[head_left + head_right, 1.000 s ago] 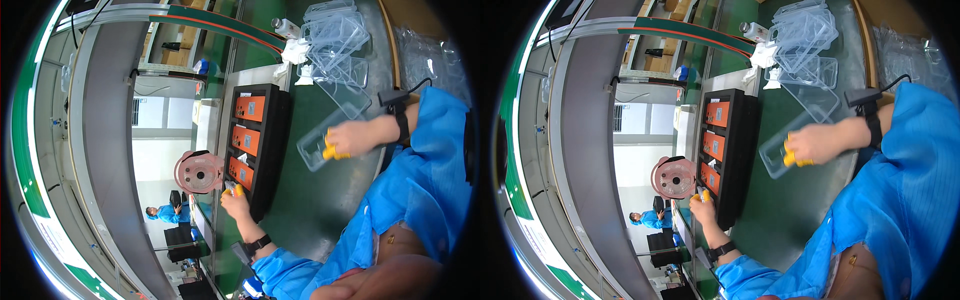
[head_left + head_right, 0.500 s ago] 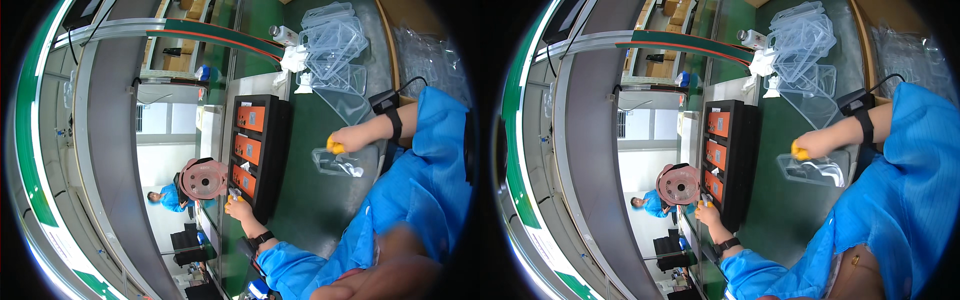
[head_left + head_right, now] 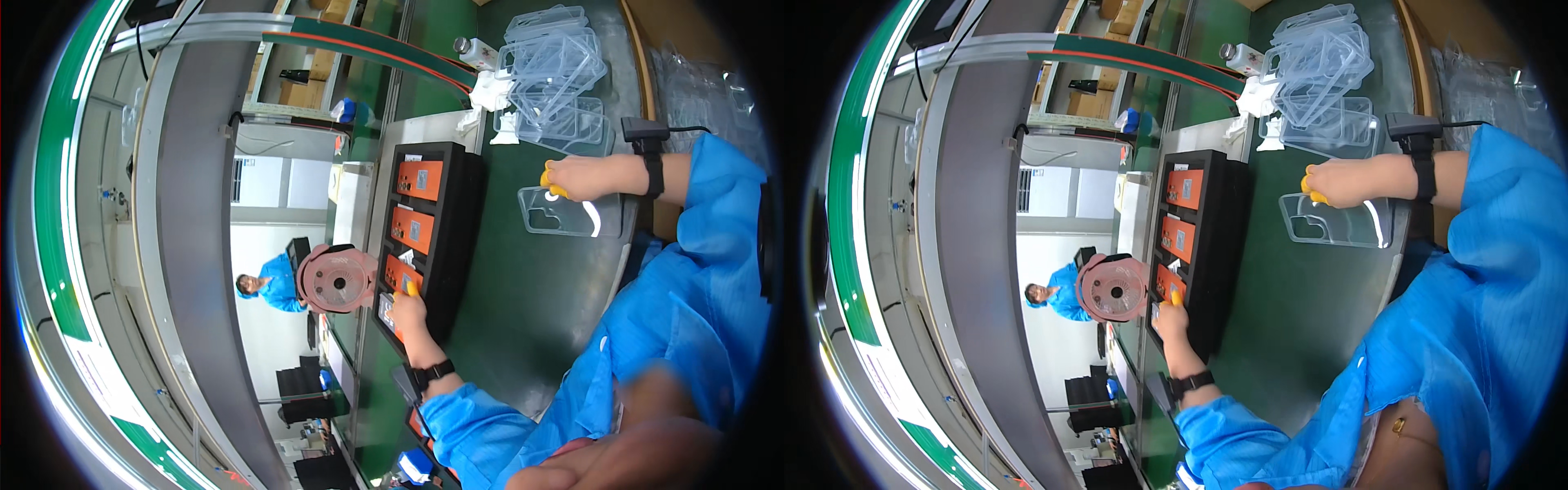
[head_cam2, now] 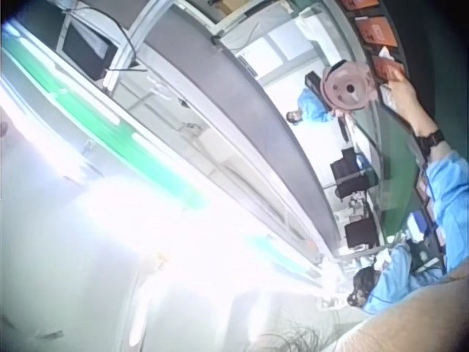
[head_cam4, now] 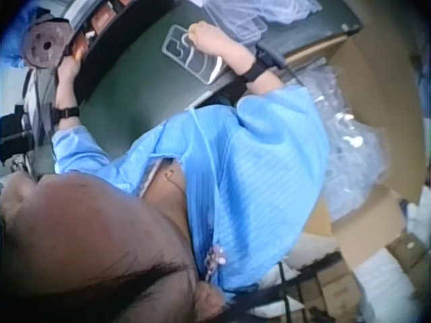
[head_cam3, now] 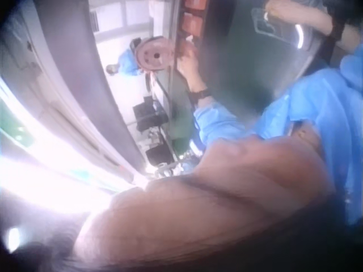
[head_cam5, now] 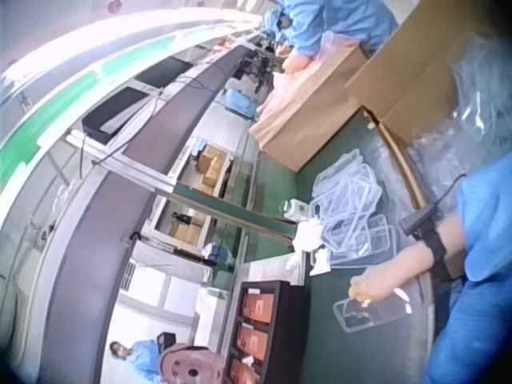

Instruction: Inspecting and placing orange smartphone cases into a testing or assembly tray in a manufacturing facility.

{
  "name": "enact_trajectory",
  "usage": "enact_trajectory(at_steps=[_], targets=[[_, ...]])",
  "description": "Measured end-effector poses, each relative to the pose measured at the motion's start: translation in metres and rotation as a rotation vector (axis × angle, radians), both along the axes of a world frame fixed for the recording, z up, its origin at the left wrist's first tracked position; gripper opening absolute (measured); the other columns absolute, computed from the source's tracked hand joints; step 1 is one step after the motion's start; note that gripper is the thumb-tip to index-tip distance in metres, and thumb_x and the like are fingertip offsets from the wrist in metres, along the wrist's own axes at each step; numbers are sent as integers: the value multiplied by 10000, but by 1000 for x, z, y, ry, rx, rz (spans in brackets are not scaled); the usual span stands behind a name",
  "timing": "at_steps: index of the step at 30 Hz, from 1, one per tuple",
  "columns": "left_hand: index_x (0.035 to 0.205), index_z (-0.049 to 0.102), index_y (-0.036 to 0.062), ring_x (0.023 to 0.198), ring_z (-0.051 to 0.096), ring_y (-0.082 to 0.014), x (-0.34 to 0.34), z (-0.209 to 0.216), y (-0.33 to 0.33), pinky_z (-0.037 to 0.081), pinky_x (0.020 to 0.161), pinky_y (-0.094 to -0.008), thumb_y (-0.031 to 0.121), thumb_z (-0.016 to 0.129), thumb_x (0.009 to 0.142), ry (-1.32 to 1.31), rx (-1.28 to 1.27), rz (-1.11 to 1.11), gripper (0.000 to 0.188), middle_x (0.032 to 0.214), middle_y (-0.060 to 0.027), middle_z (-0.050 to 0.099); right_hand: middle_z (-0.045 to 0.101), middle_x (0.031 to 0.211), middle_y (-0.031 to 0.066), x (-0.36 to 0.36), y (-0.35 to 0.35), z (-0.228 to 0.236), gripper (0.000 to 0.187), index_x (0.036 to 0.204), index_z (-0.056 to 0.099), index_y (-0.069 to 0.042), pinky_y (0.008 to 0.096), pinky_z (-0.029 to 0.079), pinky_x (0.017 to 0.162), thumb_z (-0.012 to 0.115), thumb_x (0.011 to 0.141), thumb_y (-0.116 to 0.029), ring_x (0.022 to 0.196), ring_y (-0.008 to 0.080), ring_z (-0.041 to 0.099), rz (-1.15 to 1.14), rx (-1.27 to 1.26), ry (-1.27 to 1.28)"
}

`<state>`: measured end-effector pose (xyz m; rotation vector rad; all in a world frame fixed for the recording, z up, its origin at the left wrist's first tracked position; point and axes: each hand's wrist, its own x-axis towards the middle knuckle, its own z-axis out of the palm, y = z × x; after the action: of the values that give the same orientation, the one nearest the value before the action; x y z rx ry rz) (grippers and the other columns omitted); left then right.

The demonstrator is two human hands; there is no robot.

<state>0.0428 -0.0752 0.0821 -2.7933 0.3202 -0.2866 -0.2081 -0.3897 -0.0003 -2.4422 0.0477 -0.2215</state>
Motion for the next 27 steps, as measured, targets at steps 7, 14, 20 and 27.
enact_trajectory(at_steps=[7,14,20,27], targets=[[955,497,-37,867,546,-278,30,7,-5,438,737,-376,221,438,801,203,-781,121,306,936,-161,553,493,893,142,-11,62,29,236,930,509,-12,351,428,664,511,714,-108,781,271,518,103,299,-7],[967,489,-33,859,551,-259,30,6,26,451,738,-359,201,412,819,333,-1849,-91,287,938,-143,550,512,871,98,-37,105,-28,255,969,495,-21,305,420,663,505,758,-163,783,202,508,215,660,-16],[1012,447,-21,850,549,-214,-129,3,1,458,763,-349,148,425,813,512,-2055,-394,262,952,-113,528,527,851,60,-12,101,12,276,1004,483,-29,264,413,661,500,795,-209,785,143,501,292,1045,25],[909,505,-6,678,464,-92,-170,-49,-33,369,643,-211,148,395,864,547,-1371,-651,195,789,-43,510,556,792,33,12,113,-5,254,924,501,-21,283,418,643,533,794,-237,728,132,519,12,1294,-102]])
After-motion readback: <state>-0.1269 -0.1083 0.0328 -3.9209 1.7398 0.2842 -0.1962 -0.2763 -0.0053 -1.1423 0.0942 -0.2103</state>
